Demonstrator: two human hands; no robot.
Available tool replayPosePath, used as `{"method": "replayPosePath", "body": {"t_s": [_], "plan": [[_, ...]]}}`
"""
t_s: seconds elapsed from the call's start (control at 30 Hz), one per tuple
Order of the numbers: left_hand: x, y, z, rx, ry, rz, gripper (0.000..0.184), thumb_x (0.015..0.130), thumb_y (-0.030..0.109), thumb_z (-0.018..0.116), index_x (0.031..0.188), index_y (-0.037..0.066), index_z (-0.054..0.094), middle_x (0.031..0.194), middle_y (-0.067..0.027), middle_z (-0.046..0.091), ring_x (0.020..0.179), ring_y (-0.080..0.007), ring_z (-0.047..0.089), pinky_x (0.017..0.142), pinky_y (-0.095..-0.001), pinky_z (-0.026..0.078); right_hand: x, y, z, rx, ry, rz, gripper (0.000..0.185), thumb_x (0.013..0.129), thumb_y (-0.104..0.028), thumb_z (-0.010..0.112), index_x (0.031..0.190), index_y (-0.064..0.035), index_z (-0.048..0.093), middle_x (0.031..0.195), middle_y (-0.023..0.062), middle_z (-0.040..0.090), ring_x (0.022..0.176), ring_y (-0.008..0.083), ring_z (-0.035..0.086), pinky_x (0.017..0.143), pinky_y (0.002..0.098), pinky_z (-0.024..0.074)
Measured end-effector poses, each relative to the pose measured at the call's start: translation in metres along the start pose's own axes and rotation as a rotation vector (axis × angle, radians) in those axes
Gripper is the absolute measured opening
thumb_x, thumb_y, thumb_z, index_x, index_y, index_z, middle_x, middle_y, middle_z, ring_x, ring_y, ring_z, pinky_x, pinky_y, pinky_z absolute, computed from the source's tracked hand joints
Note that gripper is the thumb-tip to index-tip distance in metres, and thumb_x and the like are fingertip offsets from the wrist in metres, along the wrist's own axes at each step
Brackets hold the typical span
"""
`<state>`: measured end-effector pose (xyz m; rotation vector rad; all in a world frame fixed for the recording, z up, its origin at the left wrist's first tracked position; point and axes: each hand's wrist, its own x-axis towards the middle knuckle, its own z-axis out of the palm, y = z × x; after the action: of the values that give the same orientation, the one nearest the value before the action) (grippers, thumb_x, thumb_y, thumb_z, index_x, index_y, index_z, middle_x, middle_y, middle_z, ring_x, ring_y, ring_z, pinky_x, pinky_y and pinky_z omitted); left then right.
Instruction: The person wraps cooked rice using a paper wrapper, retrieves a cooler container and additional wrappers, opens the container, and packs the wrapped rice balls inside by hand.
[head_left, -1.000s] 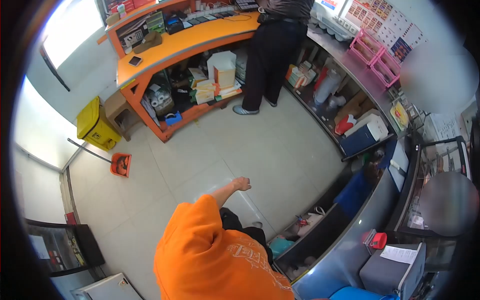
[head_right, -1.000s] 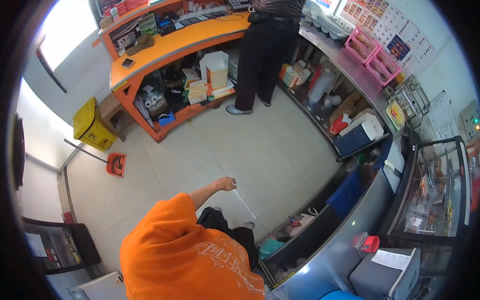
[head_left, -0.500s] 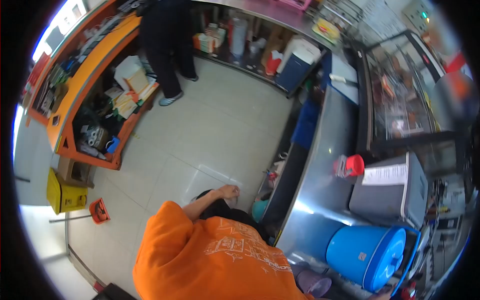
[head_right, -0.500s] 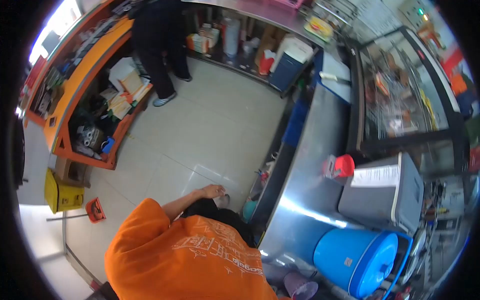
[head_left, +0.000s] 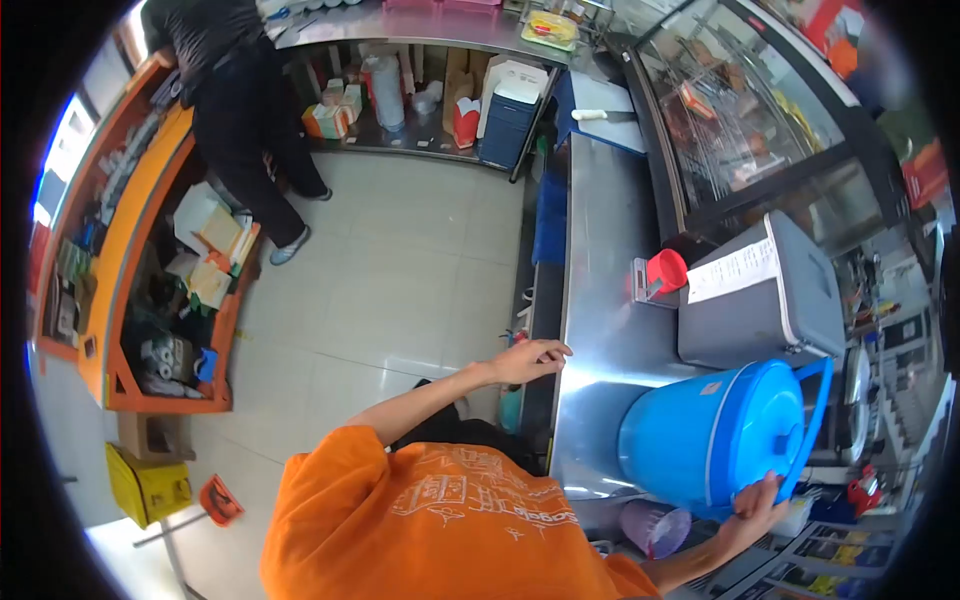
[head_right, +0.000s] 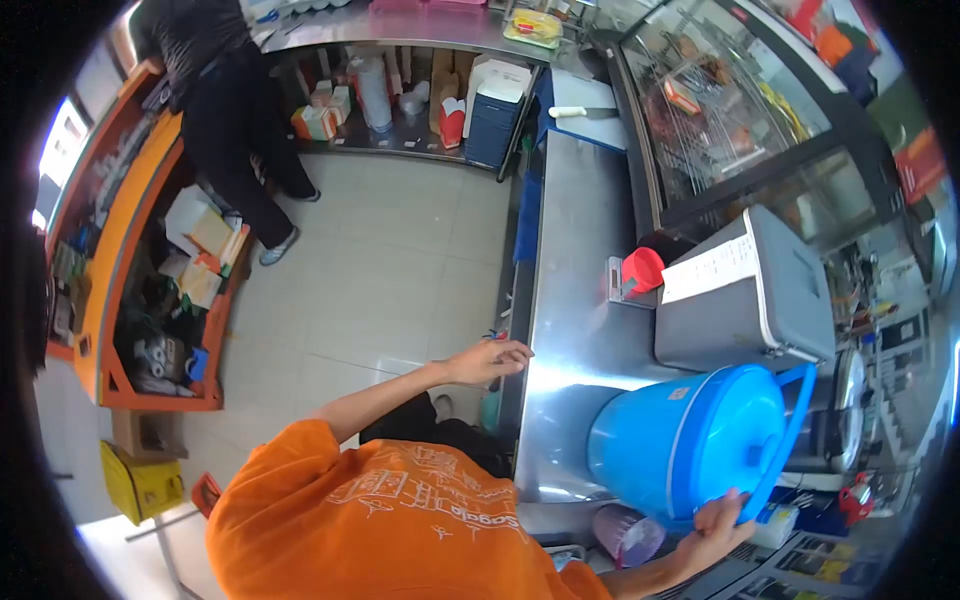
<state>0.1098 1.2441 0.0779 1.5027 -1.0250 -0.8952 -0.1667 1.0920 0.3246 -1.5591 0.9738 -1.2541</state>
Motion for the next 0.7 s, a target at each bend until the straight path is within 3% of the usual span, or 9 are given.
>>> {"method": "replayPosePath", "body": {"t_s": [0.17, 0.27, 0.37, 0.5, 0.57, 0.6, 0.63, 0.67, 0.7], "plan": [[0.016, 0.051, 0.007, -0.104, -0.02, 0.066, 0.044, 0.089, 0.027, 0.051, 0.127, 0.01, 0.039, 0.119, -0.0121, 0.049, 0.108, -0.0213, 0.05, 0.092, -0.0343, 0.041, -0.029, -0.008, -0.023, 0.041, -0.183, 0.018, 0.021, 0.079, -0.013, 0.061, 0.075, -0.0072, 0.041, 0.051, -0.0048, 0.028, 0.04, 0.0033, 0.026, 0.037, 0.0203, 0.0205], [0.039, 0.093, 0.018, -0.228, 0.086, 0.286, 0.054, 0.087, 0.034, 0.054, 0.132, 0.012, 0.033, 0.131, -0.0137, 0.036, 0.117, -0.0261, 0.04, 0.097, -0.0413, 0.034, -0.021, 0.046, -0.103, -0.604, -0.394, -0.775, 0.019, 0.087, -0.014, 0.051, 0.079, 0.0006, 0.059, 0.066, 0.009, 0.055, 0.05, 0.0125, 0.044, 0.043, 0.0286, 0.0353], [0.056, 0.143, 0.016, -0.337, -0.005, 0.5, 0.064, 0.085, 0.044, 0.052, 0.135, 0.013, 0.027, 0.135, -0.0134, 0.027, 0.122, -0.0294, 0.031, 0.1, -0.0454, 0.027, -0.038, -0.01, -0.058, 0.283, -0.803, -0.239, 0.017, 0.085, -0.009, 0.049, 0.093, 0.0019, 0.059, 0.072, 0.0099, 0.055, 0.053, 0.016, 0.044, 0.047, 0.028, 0.0347], [0.052, 0.179, -0.003, -0.251, -0.072, 0.606, 0.065, 0.086, 0.054, 0.042, 0.13, 0.008, 0.034, 0.127, -0.0122, 0.036, 0.119, -0.0274, 0.034, 0.099, -0.0422, 0.027, -0.038, 0.032, -0.079, 0.542, -0.809, -0.009, 0.02, 0.079, -0.002, 0.05, 0.096, 0.003, 0.057, 0.065, 0.007, 0.051, 0.05, 0.0155, 0.044, 0.044, 0.0289, 0.0322], [0.045, 0.172, -0.023, -0.475, -0.075, 0.609, 0.056, 0.088, 0.048, 0.044, 0.125, 0.006, 0.041, 0.119, -0.0115, 0.043, 0.116, -0.025, 0.036, 0.097, -0.0384, 0.029, -0.034, 0.058, -0.084, 0.666, -0.858, 0.139, 0.023, 0.076, 0.002, 0.051, 0.098, 0.0035, 0.056, 0.061, 0.0056, 0.049, 0.048, 0.0153, 0.044, 0.042, 0.0294, 0.0309], [0.036, 0.17, -0.034, -0.588, -0.066, 0.611, 0.052, 0.089, 0.045, 0.044, 0.122, 0.006, 0.045, 0.116, -0.0112, 0.046, 0.114, -0.0238, 0.037, 0.095, -0.0365, 0.03, -0.033, 0.061, -0.075, 0.676, -0.883, 0.151, 0.021, 0.076, 0.002, 0.051, 0.096, 0.0029, 0.055, 0.061, 0.0053, 0.048, 0.048, 0.015, 0.044, 0.042, 0.0293, 0.0306], [0.026, 0.172, -0.045, -0.211, 0.149, 0.655, 0.06, 0.087, 0.054, 0.041, 0.121, 0.006, 0.045, 0.116, -0.0105, 0.047, 0.113, -0.0233, 0.039, 0.096, -0.0402, 0.029, -0.029, 0.061, -0.064, 0.629, -0.91, 0.087, 0.018, 0.076, 0.002, 0.051, 0.094, 0.0022, 0.054, 0.061, 0.005, 0.048, 0.048, 0.0147, 0.043, 0.043, 0.0293, 0.0303], [0.008, 0.181, -0.053, 0.036, 0.293, 0.714, 0.054, 0.088, 0.05, 0.041, 0.118, 0.005, 0.046, 0.113, -0.0086, 0.05, 0.106, -0.0194, 0.045, 0.092, -0.0354, 0.034, -0.027, 0.055, -0.049, 0.554, -0.939, -0.023, 0.016, 0.076, 0.001, 0.051, 0.092, 0.0016, 0.053, 0.061, 0.0048, 0.047, 0.048, 0.0145, 0.042, 0.043, 0.0293, 0.03], [-0.009, 0.19, -0.058, -0.075, 0.197, 0.619, 0.05, 0.089, 0.047, 0.043, 0.115, 0.004, 0.047, 0.109, -0.0081, 0.053, 0.101, -0.0174, 0.048, 0.089, -0.0333, 0.037, -0.026, 0.047, -0.036, 0.434, -0.962, -0.199, 0.013, 0.076, 0.001, 0.051, 0.089, 0.001, 0.052, 0.061, 0.0045, 0.047, 0.048, 0.0142, 0.042, 0.043, 0.0292, 0.0298]]}}
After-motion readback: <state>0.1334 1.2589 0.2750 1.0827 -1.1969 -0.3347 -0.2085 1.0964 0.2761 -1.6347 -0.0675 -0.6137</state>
